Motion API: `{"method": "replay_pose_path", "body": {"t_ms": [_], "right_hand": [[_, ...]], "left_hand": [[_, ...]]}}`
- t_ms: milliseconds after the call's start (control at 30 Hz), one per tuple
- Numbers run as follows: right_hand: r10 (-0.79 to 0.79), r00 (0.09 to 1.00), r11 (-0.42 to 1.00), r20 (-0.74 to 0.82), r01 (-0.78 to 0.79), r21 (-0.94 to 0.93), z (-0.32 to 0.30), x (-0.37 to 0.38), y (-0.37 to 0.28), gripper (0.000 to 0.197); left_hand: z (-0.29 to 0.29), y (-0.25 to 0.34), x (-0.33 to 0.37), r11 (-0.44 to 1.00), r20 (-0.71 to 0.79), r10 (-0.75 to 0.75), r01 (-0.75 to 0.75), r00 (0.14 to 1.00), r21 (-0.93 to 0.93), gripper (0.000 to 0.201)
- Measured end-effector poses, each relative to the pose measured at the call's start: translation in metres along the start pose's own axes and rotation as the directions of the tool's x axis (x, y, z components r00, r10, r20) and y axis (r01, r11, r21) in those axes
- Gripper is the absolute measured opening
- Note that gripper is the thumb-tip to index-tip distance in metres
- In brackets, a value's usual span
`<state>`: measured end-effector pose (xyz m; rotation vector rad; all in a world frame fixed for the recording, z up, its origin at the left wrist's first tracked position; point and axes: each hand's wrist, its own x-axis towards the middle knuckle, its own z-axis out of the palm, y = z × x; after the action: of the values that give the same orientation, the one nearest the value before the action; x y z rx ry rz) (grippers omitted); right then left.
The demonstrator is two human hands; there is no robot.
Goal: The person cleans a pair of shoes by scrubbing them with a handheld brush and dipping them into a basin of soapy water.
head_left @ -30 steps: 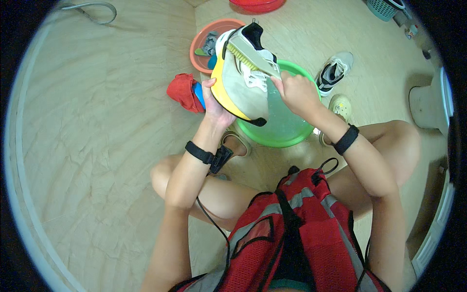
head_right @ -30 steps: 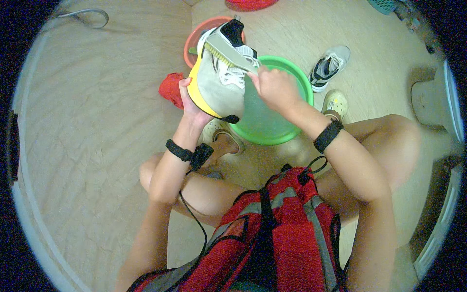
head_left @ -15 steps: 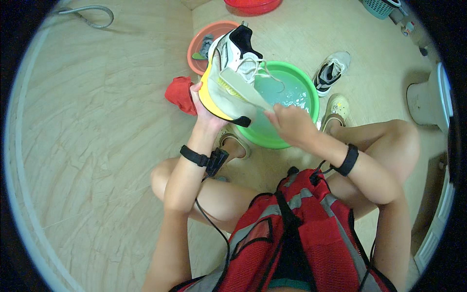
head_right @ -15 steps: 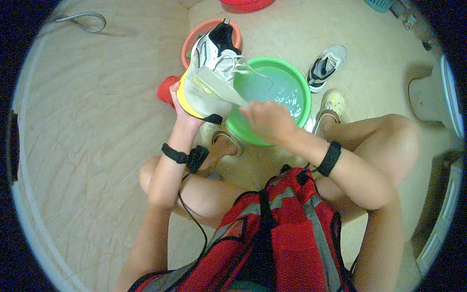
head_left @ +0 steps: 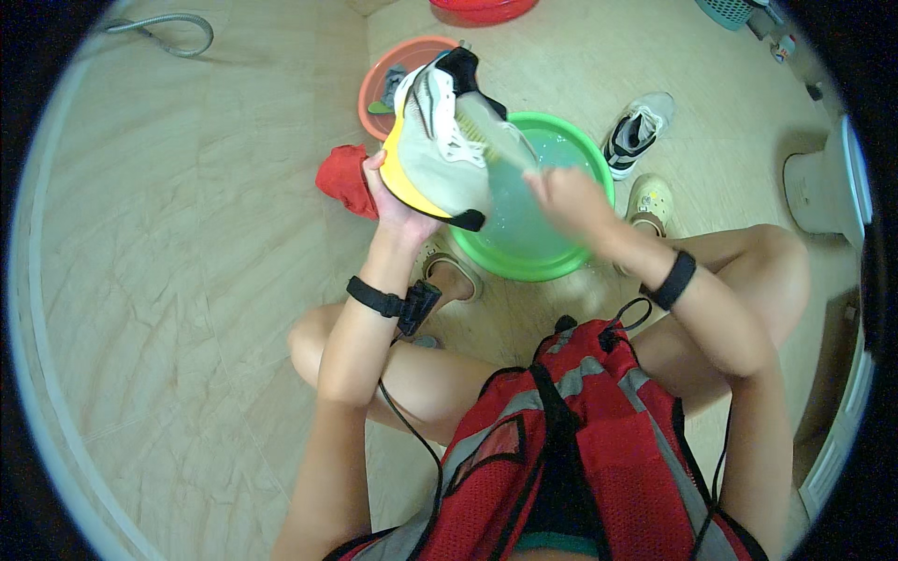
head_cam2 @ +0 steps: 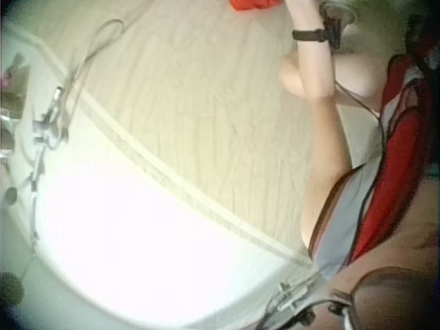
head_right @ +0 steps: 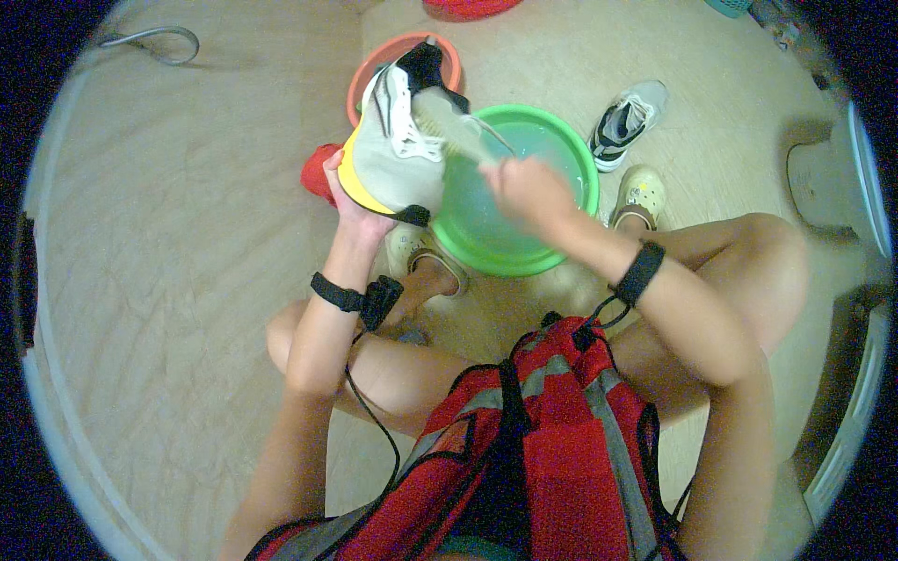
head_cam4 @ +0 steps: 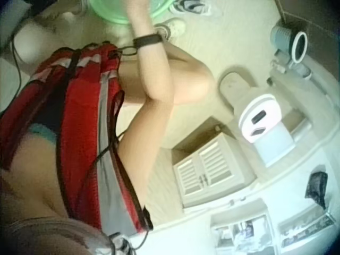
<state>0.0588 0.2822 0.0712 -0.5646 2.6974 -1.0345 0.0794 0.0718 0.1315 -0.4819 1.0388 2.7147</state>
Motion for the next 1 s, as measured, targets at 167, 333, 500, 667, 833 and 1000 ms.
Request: {"method": "replay_pose_path", "body": {"t_ms": [167,333,500,667,833,1000], "right_hand": [[0.09,0.993,0.993,0.077,-0.095,0.065,-0.022,-0.002,0.004,0.049],[-0.154,0.973,0.949,0.17,0.098,0.298,-0.036,-0.016,-0.03,0.049],[-0.208,0.88,0.966,0.428,0.117,0.229,-0.048,-0.026,-0.027,0.049],[-0.225,0.948,0.959,0.225,0.174,0.225,-0.018,-0.027,-0.017,0.05],[-0.128,0.975,0.961,0.181,0.077,0.265,-0.025,-0.019,-0.043,0.045],[-0.107,0.952,0.971,0.286,0.038,0.238,-0.031,-0.052,-0.039,0.048]], "left_hand": [[-0.009,0.0,0.005,0.997,0.033,-0.018,0.021,0.999,-0.081,0.073],[-0.01,0.001,0.007,0.999,-0.038,0.033,-0.034,0.999,-0.023,0.07],[-0.021,0.004,0.007,0.984,-0.109,0.177,-0.171,0.978,0.057,0.067],[-0.005,-0.008,0.006,0.987,-0.153,0.037,-0.013,0.988,0.158,0.068],[-0.01,-0.012,0.01,1.0,-0.135,-0.004,0.003,0.991,-0.008,0.062],[-0.009,0.0,0.005,0.989,-0.115,0.099,-0.085,0.988,0.119,0.068]]}}
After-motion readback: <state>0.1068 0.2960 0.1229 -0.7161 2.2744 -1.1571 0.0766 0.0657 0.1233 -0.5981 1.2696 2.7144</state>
